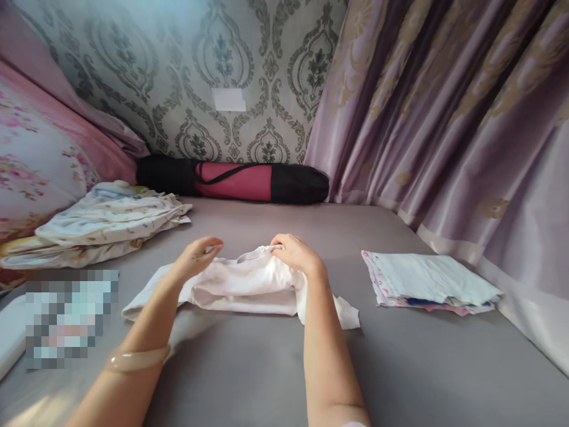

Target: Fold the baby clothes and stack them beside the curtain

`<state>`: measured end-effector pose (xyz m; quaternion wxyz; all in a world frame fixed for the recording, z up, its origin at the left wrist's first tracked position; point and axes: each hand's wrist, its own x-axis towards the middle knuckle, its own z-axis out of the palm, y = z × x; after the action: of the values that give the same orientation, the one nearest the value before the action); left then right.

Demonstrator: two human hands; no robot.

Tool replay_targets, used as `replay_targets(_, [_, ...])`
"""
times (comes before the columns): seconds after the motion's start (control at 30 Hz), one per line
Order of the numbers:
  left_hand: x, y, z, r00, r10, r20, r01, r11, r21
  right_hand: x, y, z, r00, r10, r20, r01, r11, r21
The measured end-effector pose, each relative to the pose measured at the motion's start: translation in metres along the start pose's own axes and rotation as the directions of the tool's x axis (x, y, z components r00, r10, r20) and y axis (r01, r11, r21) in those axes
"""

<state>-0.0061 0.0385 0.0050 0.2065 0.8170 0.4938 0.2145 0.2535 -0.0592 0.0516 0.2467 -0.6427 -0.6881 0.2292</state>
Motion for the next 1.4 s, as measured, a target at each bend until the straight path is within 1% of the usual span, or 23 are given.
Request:
replay_targets(0.1, [0.0, 0.02, 0.016, 0.997, 0.072, 0.018, -0.069, 0.988, -0.137, -0.001, -0.002, -0.002, 0.999, -0.044, 0.001, 0.043, 0.996, 0.079])
replay_targets(0.23, [-0.004, 0.033, 0.03, 0.994, 0.1, 0.041, -0.091, 0.98, -0.174, -0.003, -0.005, -0.003, 0.999, -0.044, -0.005, 0.044, 0.99, 0.133])
replay_targets(0.33, [-0.006, 0.034, 0.033, 0.99, 0.105, 0.094, -0.091, 0.985, -0.146, -0.006, -0.009, -0.004, 0.999, -0.042, -0.026, 0.045, 0.988, 0.145])
replay_targets(0.47, [-0.004, 0.024, 0.032, 0.984, 0.086, 0.154, -0.075, 0.994, -0.079, -0.009, -0.016, -0.006, 0.998, -0.038, -0.047, 0.043, 0.993, 0.111])
replay_targets(0.53, [-0.002, 0.017, 0.031, 0.985, 0.066, 0.16, -0.058, 0.997, -0.05, -0.009, -0.018, -0.006, 0.998, -0.019, -0.052, 0.024, 0.996, 0.089])
replay_targets(0.6, [-0.001, 0.012, 0.027, 0.989, 0.042, 0.144, -0.036, 0.998, -0.042, -0.009, -0.02, -0.007, 0.998, 0.001, -0.057, 0.003, 0.997, 0.071])
replay_targets(0.7, [-0.001, 0.013, 0.018, 0.998, 0.002, 0.067, 0.002, 0.998, -0.065, -0.009, -0.022, -0.007, 0.998, 0.006, -0.067, -0.002, 0.998, 0.061])
replay_targets(0.8, [-0.002, 0.02, 0.009, 0.997, -0.075, 0.03, 0.079, 0.977, -0.198, -0.009, -0.025, -0.007, 0.998, -0.005, -0.067, 0.01, 0.998, 0.066])
replay_targets(0.87, [-0.003, 0.025, 0.005, 0.992, -0.119, 0.045, 0.127, 0.937, -0.327, -0.01, -0.026, -0.007, 0.998, -0.02, -0.063, 0.025, 0.997, 0.073])
replay_targets(0.93, [-0.003, 0.027, 0.004, 0.991, -0.128, 0.046, 0.135, 0.903, -0.407, -0.01, -0.027, -0.007, 0.998, -0.03, -0.056, 0.034, 0.997, 0.075])
replay_targets(1.0, [-0.002, 0.025, 0.004, 0.994, -0.103, 0.024, 0.103, 0.9, -0.424, -0.01, -0.027, -0.007, 0.999, -0.028, -0.042, 0.031, 0.997, 0.073])
replay_targets(1.07, [-0.002, 0.021, 0.002, 0.998, -0.063, 0.001, 0.058, 0.911, -0.407, -0.01, -0.027, -0.008, 0.999, -0.023, -0.023, 0.024, 0.998, 0.066])
replay_targets(1.13, [-0.002, 0.016, -0.001, 0.999, -0.032, 0.008, 0.032, 0.919, -0.393, -0.011, -0.026, -0.009, 0.999, -0.023, -0.027, 0.025, 0.998, 0.065])
replay_targets(1.2, [-0.004, 0.012, -0.006, 0.999, -0.004, 0.044, 0.021, 0.917, -0.399, -0.011, -0.026, -0.009, 0.998, -0.034, -0.056, 0.038, 0.996, 0.075])
replay_targets(1.27, [-0.006, 0.008, -0.011, 0.994, 0.039, 0.103, 0.008, 0.909, -0.417, -0.011, -0.027, -0.009, 0.996, -0.046, -0.079, 0.054, 0.994, 0.097])
replay_targets(1.33, [-0.008, 0.006, -0.016, 0.986, 0.071, 0.152, 0.0, 0.907, -0.421, -0.012, -0.028, -0.009, 0.996, -0.048, -0.078, 0.058, 0.99, 0.127])
replay_targets(1.4, [-0.009, 0.005, -0.018, 0.983, 0.075, 0.168, 0.001, 0.912, -0.411, -0.012, -0.028, -0.009, 0.997, -0.042, -0.067, 0.052, 0.986, 0.157])
